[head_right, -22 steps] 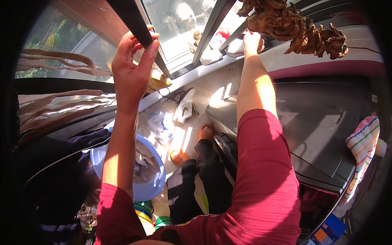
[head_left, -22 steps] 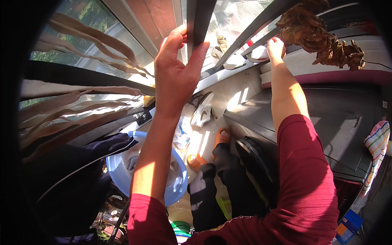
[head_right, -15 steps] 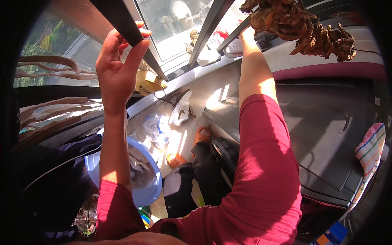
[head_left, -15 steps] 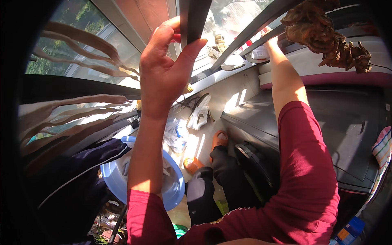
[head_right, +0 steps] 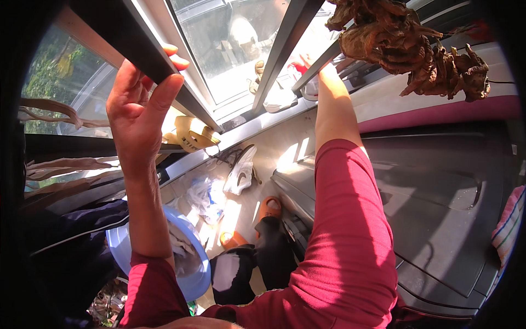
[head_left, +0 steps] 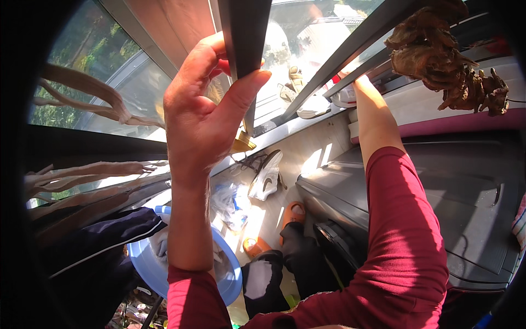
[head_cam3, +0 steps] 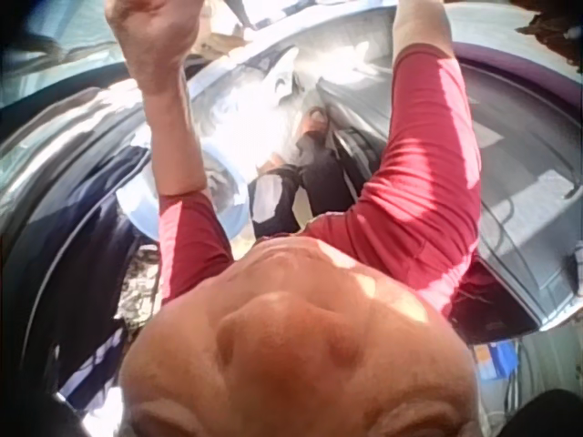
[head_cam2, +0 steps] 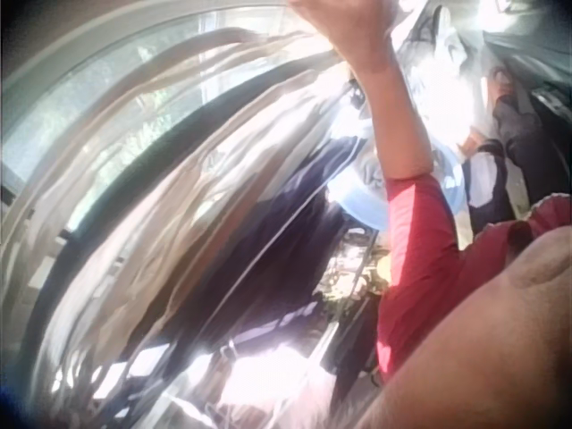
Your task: The person hand-washes clothes in a basin, wrings them out, and hangs them on a rack before cleaning a shoe and preparing more garments for washing.
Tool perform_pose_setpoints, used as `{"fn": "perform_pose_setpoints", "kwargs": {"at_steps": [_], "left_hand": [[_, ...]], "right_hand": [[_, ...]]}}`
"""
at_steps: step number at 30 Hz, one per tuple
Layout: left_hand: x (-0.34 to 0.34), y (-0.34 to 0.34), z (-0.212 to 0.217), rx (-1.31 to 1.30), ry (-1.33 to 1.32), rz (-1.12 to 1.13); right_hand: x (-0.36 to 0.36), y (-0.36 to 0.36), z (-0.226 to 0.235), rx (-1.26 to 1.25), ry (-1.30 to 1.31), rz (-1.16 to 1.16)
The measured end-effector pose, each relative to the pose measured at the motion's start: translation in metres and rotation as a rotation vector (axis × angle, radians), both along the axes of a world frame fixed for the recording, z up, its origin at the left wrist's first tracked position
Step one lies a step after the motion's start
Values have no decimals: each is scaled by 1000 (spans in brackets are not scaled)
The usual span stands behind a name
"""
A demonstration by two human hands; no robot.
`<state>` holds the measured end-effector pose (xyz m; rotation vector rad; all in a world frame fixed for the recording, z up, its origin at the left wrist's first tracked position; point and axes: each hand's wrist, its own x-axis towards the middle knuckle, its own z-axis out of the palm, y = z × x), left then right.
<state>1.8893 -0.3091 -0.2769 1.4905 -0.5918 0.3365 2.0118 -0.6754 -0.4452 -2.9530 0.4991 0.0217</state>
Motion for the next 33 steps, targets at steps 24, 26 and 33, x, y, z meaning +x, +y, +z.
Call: {"fn": "perform_pose_setpoints", "kwargs": {"at_steps": [24,26,33], "left_hand": [[-1,10,-2,92,-56,26],[0,11,-4,96,-86,27],[0,11,-3,133,-101,51]], "right_hand": [[26,19,-9,22,34,78],[29,21,-10,27,33,84],[39,26,-11,34,34,111]]}}
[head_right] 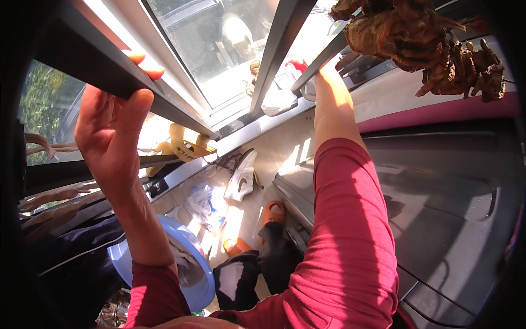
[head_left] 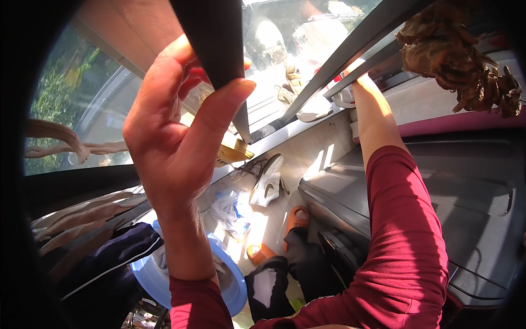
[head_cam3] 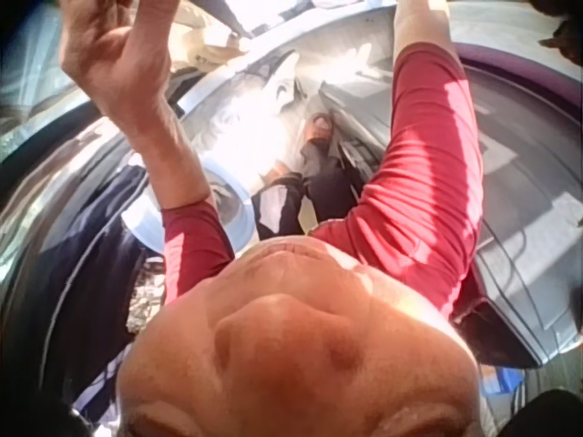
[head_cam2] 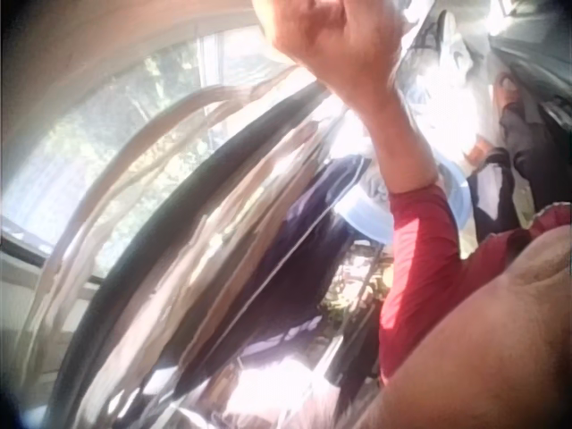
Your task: The person hand-washes clothes in a basin, wrings them out, and hangs them on a rack before cleaning a shoe and preparing more garments for washing.
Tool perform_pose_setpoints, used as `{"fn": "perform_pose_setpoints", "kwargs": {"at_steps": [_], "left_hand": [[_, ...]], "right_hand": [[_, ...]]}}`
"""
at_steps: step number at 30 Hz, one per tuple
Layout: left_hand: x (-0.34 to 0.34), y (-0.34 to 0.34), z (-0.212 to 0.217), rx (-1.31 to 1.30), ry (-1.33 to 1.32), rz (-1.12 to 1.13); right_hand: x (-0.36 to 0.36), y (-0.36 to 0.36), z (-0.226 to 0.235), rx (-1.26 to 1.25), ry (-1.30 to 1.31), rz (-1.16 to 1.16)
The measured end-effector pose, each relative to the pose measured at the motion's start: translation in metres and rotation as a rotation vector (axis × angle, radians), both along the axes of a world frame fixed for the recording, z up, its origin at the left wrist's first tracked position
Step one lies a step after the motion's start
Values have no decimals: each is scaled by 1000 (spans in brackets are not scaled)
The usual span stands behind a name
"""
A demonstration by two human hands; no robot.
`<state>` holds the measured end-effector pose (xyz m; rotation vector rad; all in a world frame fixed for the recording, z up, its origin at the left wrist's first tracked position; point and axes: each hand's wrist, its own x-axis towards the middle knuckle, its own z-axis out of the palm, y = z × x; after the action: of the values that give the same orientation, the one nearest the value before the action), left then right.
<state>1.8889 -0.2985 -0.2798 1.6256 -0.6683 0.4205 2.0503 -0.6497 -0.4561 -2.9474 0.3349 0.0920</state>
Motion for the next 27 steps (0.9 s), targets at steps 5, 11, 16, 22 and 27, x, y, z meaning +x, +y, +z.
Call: {"fn": "perform_pose_setpoints", "kwargs": {"at_steps": [5,11,16,22,27], "left_hand": [[3,-2,-3,-11,-22,-9],[3,-3,-6,-11,-26,43],[5,1,-12,-25,-30,64],[13,13,-18,-42,-84,-50],[16,16,-10,108,-47,-23]], "right_hand": [[7,2,-2,3,7,15],[18,8,-1,-1,1,32],[27,13,-2,-6,-9,68],[27,18,-1,-4,-9,81],[14,10,-1,4,-17,56]]}}
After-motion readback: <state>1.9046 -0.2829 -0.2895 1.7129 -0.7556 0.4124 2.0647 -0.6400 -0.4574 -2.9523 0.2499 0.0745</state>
